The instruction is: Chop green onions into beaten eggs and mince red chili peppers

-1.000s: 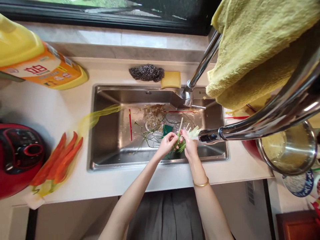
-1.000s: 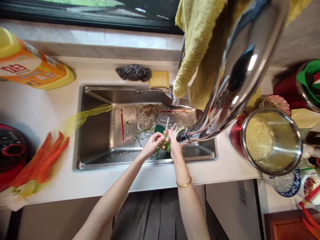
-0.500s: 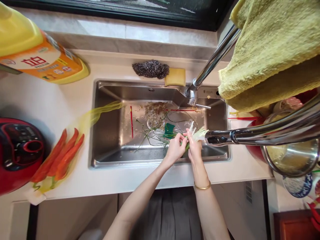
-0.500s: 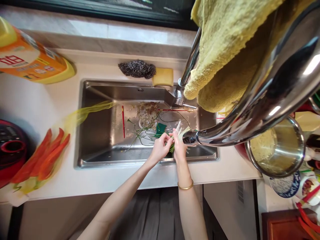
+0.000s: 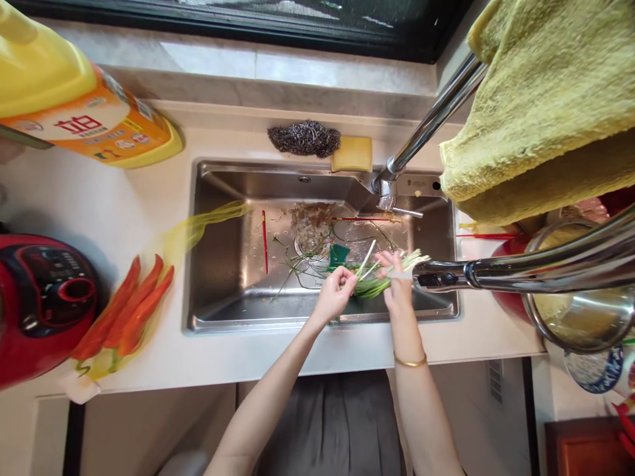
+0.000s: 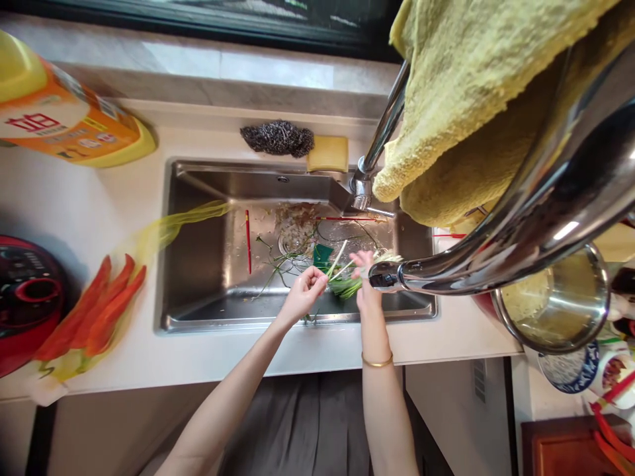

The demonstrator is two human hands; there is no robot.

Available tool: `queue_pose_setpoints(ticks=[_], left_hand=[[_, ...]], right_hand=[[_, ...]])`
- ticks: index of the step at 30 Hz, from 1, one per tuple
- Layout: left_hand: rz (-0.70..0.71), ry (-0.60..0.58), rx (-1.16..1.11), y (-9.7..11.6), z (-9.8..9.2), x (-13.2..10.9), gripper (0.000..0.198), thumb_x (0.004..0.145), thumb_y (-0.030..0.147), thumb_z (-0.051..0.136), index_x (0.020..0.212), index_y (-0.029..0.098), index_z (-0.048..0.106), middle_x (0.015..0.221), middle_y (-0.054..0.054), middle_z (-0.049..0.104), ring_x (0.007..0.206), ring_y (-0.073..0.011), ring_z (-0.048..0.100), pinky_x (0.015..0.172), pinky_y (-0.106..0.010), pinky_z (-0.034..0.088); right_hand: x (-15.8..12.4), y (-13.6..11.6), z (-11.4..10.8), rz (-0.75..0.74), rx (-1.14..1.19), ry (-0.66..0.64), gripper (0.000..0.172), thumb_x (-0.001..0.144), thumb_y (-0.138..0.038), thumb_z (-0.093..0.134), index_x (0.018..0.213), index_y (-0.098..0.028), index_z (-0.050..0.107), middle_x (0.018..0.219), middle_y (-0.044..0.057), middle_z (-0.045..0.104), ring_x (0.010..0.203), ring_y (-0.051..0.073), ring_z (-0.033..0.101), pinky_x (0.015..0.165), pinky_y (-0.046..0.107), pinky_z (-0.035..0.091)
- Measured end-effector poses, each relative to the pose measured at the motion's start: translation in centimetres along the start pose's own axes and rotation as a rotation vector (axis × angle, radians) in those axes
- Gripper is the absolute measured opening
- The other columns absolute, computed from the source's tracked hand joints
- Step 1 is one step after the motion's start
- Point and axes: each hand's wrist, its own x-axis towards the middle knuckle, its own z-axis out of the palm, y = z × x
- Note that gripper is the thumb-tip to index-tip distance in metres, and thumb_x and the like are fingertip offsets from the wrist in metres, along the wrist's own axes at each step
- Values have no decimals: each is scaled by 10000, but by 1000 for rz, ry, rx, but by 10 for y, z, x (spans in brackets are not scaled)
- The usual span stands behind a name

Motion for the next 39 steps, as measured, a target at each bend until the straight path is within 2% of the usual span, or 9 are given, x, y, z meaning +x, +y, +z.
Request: queue_pose_setpoints(ticks=[3, 8, 15, 18, 22, 26, 30, 33, 39], left_hand=[[25, -26, -108, 2, 9, 11, 281, 797, 431, 513, 712, 175, 434, 572, 34, 508, 500, -71, 443, 490, -188, 323], [-23, -153, -23, 0, 20, 11, 265, 797, 422, 513, 721, 180, 438, 596, 15, 599, 408, -64, 455, 445, -187, 327], [152, 42, 261, 10, 20, 6, 152, 818, 313, 483, 726, 192, 477, 621, 9, 607, 537, -105, 547, 524, -209, 357], [170, 26, 308, 12, 24, 7, 130, 811, 297, 491, 732, 195, 487, 638, 5, 614, 532, -105, 543, 523, -212, 352], [145, 14, 257, 11, 29, 8, 123, 799, 290, 506, 721, 197, 485, 629, 12, 620, 536, -107, 557, 519, -206, 355], [107, 22, 159, 11, 27, 11, 145, 797, 308, 501, 714, 190, 483, 623, 12, 608, 553, -104, 558, 532, -207, 373], [80, -80, 76, 11, 18, 20, 203, 772, 340, 533, 673, 171, 482, 629, 16, 578, 582, -94, 530, 540, -195, 375], [50, -195, -17, 10, 10, 29, 223, 753, 346, 560, 660, 153, 494, 616, 28, 544, 579, -83, 497, 555, -190, 369], [27, -231, -49, 6, 4, 38, 213, 772, 347, 537, 718, 140, 547, 688, 4, 591, 626, -97, 515, 605, -208, 391]], right_hand=[[-28, 9, 18, 85, -4, -95, 432, 704, -509, 629, 901, -125, 646, 774, 66, 679, 659, 137, 605, 559, 241, 455], [-30, 7, 26, 27, 10, -8, 402, 757, -513, 561, 922, -159, 655, 825, 51, 696, 670, 117, 599, 615, 241, 475], [-30, -2, 17, -35, -3, -84, 308, 730, -419, 627, 953, -207, 653, 983, 41, 678, 845, 149, 625, 701, 269, 496], [-35, 3, 15, -82, -56, -8, 281, 661, -335, 702, 899, -193, 655, 937, 33, 681, 779, 145, 630, 671, 268, 500], [-36, 7, 14, -95, -80, 116, 270, 696, -383, 662, 849, -161, 654, 797, 36, 685, 715, 149, 628, 621, 266, 500], [-35, 4, 10, -17, -59, -56, 346, 717, -408, 644, 959, -162, 657, 863, 68, 690, 775, 173, 637, 648, 292, 509], [-32, 2, 3, -44, -136, -106, 326, 667, -341, 698, 959, -196, 679, 980, 62, 678, 837, 182, 619, 649, 284, 500], [-31, 0, -2, -74, -212, -103, 281, 661, -344, 697, 897, -192, 702, 1051, 58, 658, 760, 161, 600, 583, 265, 474], [-30, -1, -11, -46, -251, -94, 327, 663, -338, 689, 954, -189, 691, 897, 45, 693, 629, 126, 564, 568, 274, 454]])
